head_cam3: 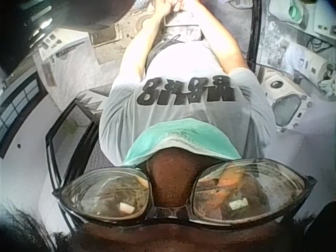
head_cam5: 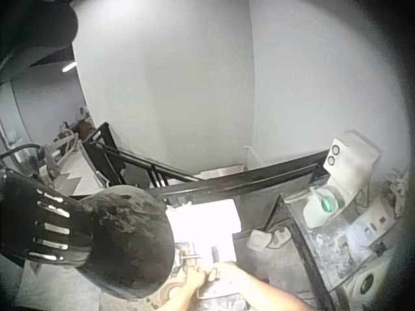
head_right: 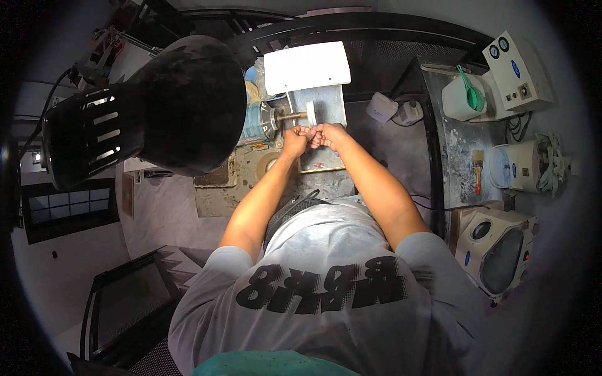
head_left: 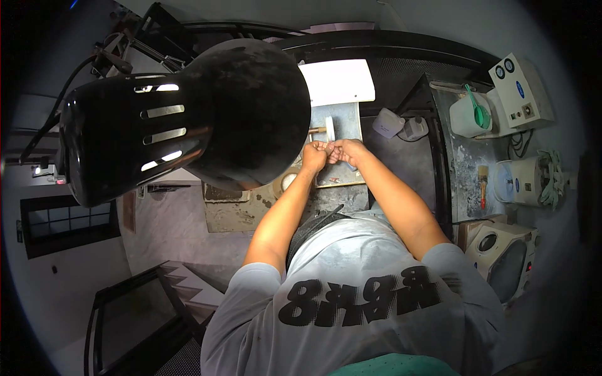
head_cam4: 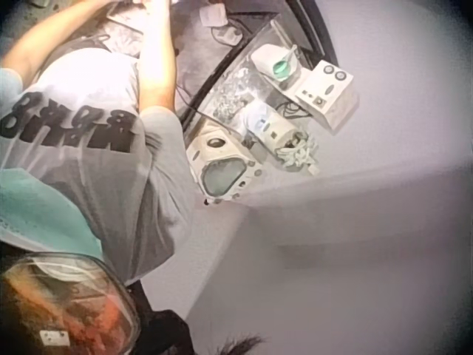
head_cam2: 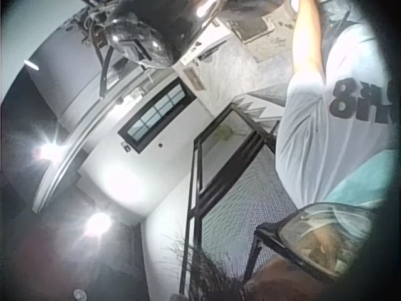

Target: The person polishes a partial denture framework by holding it against a rotating buffing wheel on a laboratory lathe. The person turns the denture over and presses different sections against the wheel to reach various surfaces.

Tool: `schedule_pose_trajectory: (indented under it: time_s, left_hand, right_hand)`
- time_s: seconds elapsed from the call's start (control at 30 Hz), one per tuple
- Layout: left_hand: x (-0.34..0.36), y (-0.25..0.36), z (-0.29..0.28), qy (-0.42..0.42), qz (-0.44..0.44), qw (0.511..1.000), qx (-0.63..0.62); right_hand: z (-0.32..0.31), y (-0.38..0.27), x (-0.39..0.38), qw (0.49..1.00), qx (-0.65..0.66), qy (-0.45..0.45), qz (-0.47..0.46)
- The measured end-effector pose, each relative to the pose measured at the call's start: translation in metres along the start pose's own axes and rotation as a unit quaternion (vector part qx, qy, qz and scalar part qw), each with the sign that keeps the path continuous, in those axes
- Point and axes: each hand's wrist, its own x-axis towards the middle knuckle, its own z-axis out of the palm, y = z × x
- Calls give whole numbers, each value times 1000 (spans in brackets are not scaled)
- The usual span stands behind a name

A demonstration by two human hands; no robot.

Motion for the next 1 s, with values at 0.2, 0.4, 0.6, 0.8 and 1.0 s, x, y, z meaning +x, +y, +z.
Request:
schedule_pose_trajectory:
  time_s: [0.2,0.4,0.6,0.8,1.0]
  left_hand:
    - [0,-3,3,7,8,1000,0]
    - [-2,-12,2,57,91,986,128]
    - [-9,-8,0,77,153,968,185]
    - [-11,-7,2,66,133,978,144]
    - [-1,-3,6,38,36,994,92]
  right_hand:
    - [0,-1,1,1000,-8,16,-7]
    - [3,0,-2,1000,-8,20,-20]
    - [10,-3,-10,999,-11,31,-41]
    - [9,-3,-8,999,-4,32,-26]
    - [2,0,-2,998,15,58,-17]
